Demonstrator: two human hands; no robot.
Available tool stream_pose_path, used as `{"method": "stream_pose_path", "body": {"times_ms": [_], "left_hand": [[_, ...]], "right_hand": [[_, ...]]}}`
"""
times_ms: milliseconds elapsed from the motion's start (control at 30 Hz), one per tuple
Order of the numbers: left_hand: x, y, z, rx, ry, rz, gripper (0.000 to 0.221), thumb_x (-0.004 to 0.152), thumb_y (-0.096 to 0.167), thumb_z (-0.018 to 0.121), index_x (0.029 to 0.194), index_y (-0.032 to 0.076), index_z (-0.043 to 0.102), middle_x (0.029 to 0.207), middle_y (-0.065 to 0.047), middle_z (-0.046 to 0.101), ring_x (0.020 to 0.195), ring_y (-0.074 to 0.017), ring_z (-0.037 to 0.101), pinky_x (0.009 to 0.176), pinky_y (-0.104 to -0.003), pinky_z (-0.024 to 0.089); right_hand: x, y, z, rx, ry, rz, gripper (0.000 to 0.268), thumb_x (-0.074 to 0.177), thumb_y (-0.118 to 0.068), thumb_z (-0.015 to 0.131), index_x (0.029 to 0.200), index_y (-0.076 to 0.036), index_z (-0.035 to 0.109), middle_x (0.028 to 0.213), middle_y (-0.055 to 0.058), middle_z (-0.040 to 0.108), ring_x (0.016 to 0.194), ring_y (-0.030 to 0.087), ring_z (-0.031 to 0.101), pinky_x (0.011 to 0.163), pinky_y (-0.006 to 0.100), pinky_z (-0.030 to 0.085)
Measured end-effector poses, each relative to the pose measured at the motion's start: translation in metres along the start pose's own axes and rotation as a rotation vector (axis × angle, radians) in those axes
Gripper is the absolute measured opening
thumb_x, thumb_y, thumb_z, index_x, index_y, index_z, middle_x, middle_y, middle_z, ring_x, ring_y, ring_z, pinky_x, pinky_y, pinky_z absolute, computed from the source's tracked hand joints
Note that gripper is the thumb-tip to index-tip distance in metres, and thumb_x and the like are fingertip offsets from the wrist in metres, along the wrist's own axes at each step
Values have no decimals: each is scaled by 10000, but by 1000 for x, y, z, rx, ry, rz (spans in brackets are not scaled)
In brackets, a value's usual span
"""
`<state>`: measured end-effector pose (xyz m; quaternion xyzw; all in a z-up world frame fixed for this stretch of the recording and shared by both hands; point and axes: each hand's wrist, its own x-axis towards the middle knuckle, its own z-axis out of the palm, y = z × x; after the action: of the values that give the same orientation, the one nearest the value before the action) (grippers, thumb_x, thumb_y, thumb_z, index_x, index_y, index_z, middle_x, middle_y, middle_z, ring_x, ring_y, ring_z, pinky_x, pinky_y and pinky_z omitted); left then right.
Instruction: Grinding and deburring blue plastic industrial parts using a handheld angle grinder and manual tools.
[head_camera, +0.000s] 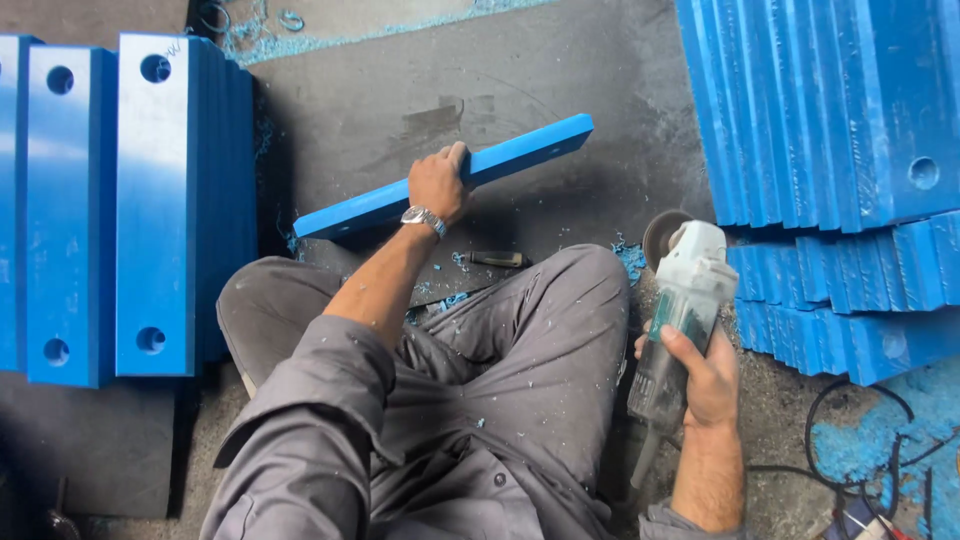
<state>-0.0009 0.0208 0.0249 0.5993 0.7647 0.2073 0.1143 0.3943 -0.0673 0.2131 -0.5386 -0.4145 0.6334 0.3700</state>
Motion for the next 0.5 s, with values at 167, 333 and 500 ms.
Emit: {"method": "stream_pose_path", "body": {"times_ms": [167, 333, 500], "left_hand": [[-8, 37, -102, -197, 254, 129, 440, 666, 131, 865, 1005, 104, 587, 930, -123, 699, 892, -377, 660, 755, -490, 458], [-29, 48, -172, -260, 438, 190, 360, 798, 130, 853, 1059, 115, 606, 897, -78, 708, 904, -323, 678, 786, -466, 452], [-76, 68, -205, -350, 540, 333, 401, 814, 126, 842, 1137, 122, 605, 1006, -79, 688, 946, -316, 662, 813, -442, 470]], "right_hand": [[-32, -2, -11, -96, 12, -53, 468, 832, -213, 745, 1192, 42, 588, 950, 141, 694, 782, 227, 705, 699, 369, 597], [-49, -2, -2, -117, -20, -122, 465, 836, -193, 759, 1183, 65, 587, 922, 169, 697, 775, 237, 699, 709, 378, 580], [-74, -11, 20, -79, -76, -190, 517, 814, -180, 759, 1230, 52, 557, 961, 152, 694, 810, 234, 710, 743, 386, 594]]}}
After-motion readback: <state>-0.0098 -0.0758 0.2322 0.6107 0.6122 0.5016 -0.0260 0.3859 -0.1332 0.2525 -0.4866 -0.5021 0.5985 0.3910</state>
